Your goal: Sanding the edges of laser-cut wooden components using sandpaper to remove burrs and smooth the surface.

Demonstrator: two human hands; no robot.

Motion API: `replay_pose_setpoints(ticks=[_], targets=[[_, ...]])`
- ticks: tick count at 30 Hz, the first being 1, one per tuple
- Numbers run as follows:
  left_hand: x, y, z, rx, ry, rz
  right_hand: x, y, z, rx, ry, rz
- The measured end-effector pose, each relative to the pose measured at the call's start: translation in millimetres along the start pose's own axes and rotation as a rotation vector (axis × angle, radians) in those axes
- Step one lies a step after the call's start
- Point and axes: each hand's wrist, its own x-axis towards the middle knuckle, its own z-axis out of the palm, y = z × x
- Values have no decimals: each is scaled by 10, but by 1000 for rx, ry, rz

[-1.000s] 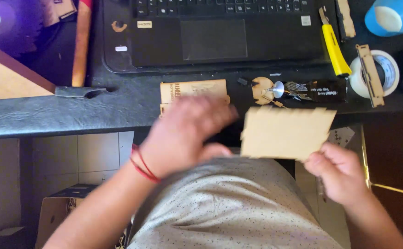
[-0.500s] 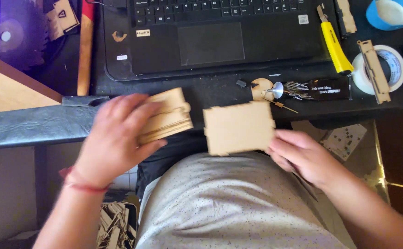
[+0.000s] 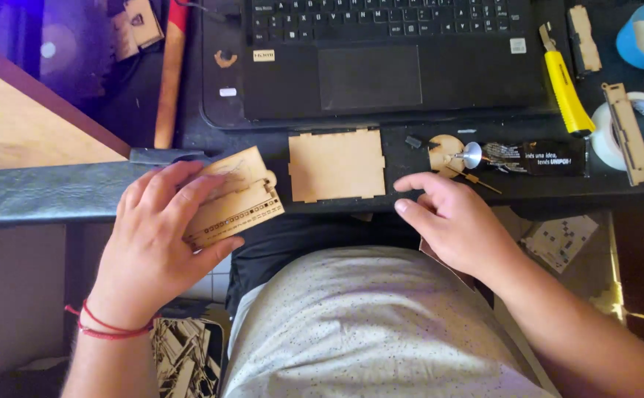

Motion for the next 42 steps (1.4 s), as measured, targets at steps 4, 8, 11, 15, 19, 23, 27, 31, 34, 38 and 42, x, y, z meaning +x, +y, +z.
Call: replay_pose_setpoints(ticks=[4,8,11,15,19,23,27,31,34,38,42], targets=[[102,71,77,-88,35,78,-20,-24,54,74,-38,-28],[378,183,225,-165,52,137,-95,-31,9,73,34,-139],[584,252,393,-179,44,192,-108,21,-11,78,78,-135],[709,336,605,-199,-2,255,-90,125,1,35,41,-108],[702,391,706,-121,-34,225,-77,178,35,50,24,-126],[675,399,710,-103,15,216,-57,180,38,44,7,-145],[633,411,584,-109,0,199,-49,184,21,59,33,-194],[599,389,497,-158,30,152,-46,234,7,20,65,-217],[626,391,510,-147,46,155,-59,197,12,16,67,-229],[675,426,498,-148,93,183,-73,169,17,-26,85,-229],[691,461,411,-209,68,184,-13,212,39,-267,268,-606]])
